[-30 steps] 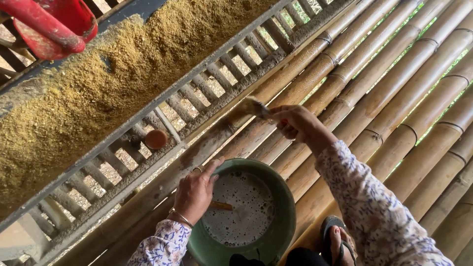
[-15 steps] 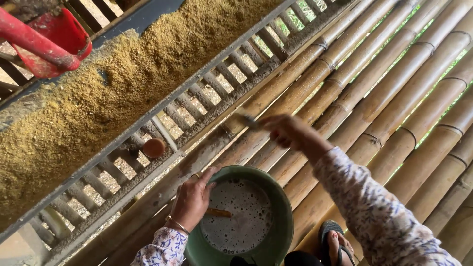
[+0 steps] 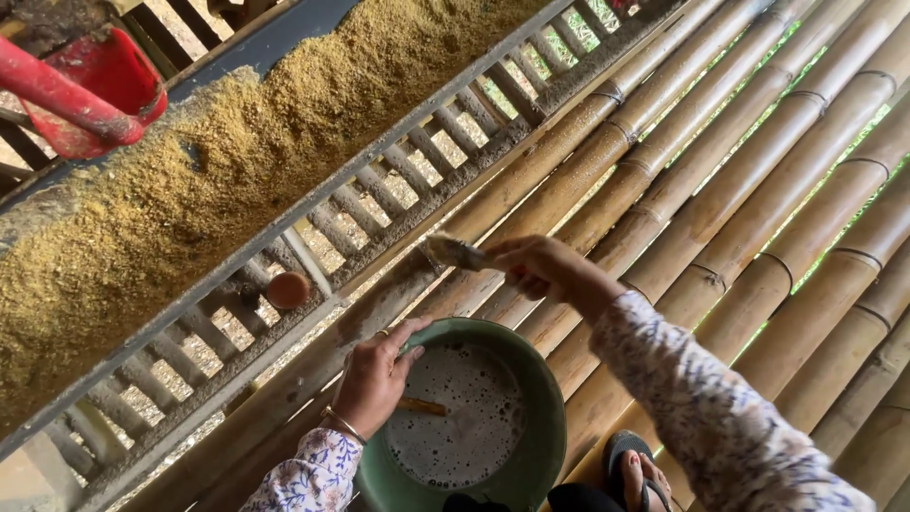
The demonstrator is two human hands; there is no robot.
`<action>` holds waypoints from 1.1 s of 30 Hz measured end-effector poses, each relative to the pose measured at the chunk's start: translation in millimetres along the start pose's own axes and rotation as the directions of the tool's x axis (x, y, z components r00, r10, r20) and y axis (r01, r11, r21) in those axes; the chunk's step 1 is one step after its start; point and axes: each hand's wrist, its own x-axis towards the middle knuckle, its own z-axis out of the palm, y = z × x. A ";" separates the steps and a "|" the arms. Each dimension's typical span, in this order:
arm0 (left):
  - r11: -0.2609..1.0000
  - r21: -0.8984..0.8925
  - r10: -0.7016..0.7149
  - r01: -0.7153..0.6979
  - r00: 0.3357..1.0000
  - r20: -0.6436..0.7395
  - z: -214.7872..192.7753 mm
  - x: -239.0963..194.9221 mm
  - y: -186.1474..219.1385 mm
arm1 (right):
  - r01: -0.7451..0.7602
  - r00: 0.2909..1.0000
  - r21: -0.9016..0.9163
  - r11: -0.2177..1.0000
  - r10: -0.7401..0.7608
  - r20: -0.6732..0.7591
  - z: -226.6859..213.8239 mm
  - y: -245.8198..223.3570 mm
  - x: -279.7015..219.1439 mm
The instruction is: Scrubbing the bamboo floor of a chicken coop with a brush and water.
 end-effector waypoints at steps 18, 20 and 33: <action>0.998 -0.018 -0.056 0.057 0.998 0.041 12.1 40.8 8.3 | 0.043 0.899 -0.685 0.727 -0.328 -0.291 -72.4 -0.6 57.6; 0.997 0.012 -0.076 0.076 0.996 0.050 14.3 39.1 3.6 | 0.094 0.949 -0.448 0.889 -0.216 -0.230 -63.0 -16.2 20.7; 0.994 -0.029 -0.101 0.102 0.994 0.030 17.1 40.2 2.0 | 0.020 0.932 -0.706 0.708 -0.269 -0.243 -57.6 -1.6 56.1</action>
